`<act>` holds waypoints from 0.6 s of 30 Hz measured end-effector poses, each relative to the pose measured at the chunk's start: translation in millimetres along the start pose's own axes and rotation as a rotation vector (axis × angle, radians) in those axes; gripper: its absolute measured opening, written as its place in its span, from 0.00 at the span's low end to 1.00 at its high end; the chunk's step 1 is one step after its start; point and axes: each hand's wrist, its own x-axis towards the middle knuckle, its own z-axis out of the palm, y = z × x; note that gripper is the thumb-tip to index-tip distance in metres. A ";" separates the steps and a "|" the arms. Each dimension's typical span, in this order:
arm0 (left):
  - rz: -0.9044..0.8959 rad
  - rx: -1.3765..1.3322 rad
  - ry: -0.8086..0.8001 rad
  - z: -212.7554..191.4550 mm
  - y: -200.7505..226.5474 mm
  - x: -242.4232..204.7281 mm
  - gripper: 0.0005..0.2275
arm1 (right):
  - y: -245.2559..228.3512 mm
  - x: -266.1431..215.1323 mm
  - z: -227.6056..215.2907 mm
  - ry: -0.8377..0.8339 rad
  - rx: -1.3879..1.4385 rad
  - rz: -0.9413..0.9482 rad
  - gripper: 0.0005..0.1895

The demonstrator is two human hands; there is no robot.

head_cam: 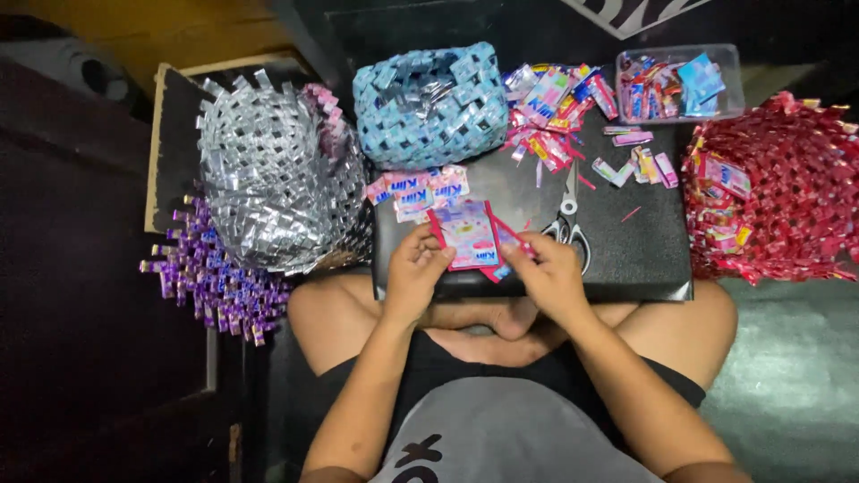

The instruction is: Folding and cutting plastic detergent wrappers to prepare them for weaving into baskets.

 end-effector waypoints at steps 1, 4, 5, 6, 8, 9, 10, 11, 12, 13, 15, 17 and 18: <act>0.004 -0.001 0.011 -7.7 -1.8 -3.1 0.16 | -4.6 4.4 0.7 -0.010 0.001 -0.006 0.06; 0.014 0.021 0.085 -31.0 2.2 -7.9 0.17 | -16.2 24.9 0.7 -0.026 0.036 0.016 0.06; -0.001 0.066 0.118 -38.7 7.3 -8.8 0.15 | -16.5 33.2 -1.2 0.019 0.003 -0.025 0.07; -0.016 0.110 0.152 -45.7 12.0 -9.7 0.14 | -16.3 41.6 -3.7 0.063 -0.028 -0.067 0.07; 0.028 0.202 0.130 -57.6 22.5 -14.2 0.11 | -16.7 77.5 -3.3 0.117 -0.073 -0.168 0.12; 0.069 0.298 0.102 -63.1 27.6 -16.9 0.09 | -16.2 93.8 -3.9 0.175 -0.117 -0.263 0.17; 0.069 0.298 0.098 -59.5 35.6 -20.1 0.09 | -16.5 114.7 -1.2 0.178 -0.118 -0.262 0.17; 0.126 0.399 0.128 -57.1 44.6 -22.0 0.08 | -18.1 137.7 3.1 0.210 -0.108 -0.307 0.19; 0.183 0.500 0.157 -54.9 53.4 -23.9 0.07 | -19.6 160.6 7.6 0.242 -0.097 -0.352 0.20; 0.180 0.501 0.157 -47.4 61.2 -27.2 0.07 | -20.3 179.4 12.8 0.241 -0.097 -0.349 0.20; 0.442 0.451 0.106 -32.9 74.4 -36.4 0.07 | -18.0 213.7 24.9 0.099 -0.152 -0.453 0.14; 0.465 0.412 0.123 -23.9 70.2 -42.9 0.08 | -20.1 207.3 26.3 0.162 -0.397 -0.407 0.21; 0.502 0.373 0.139 -19.6 69.3 -43.9 0.10 | -23.3 206.7 27.1 0.233 -0.641 -0.367 0.36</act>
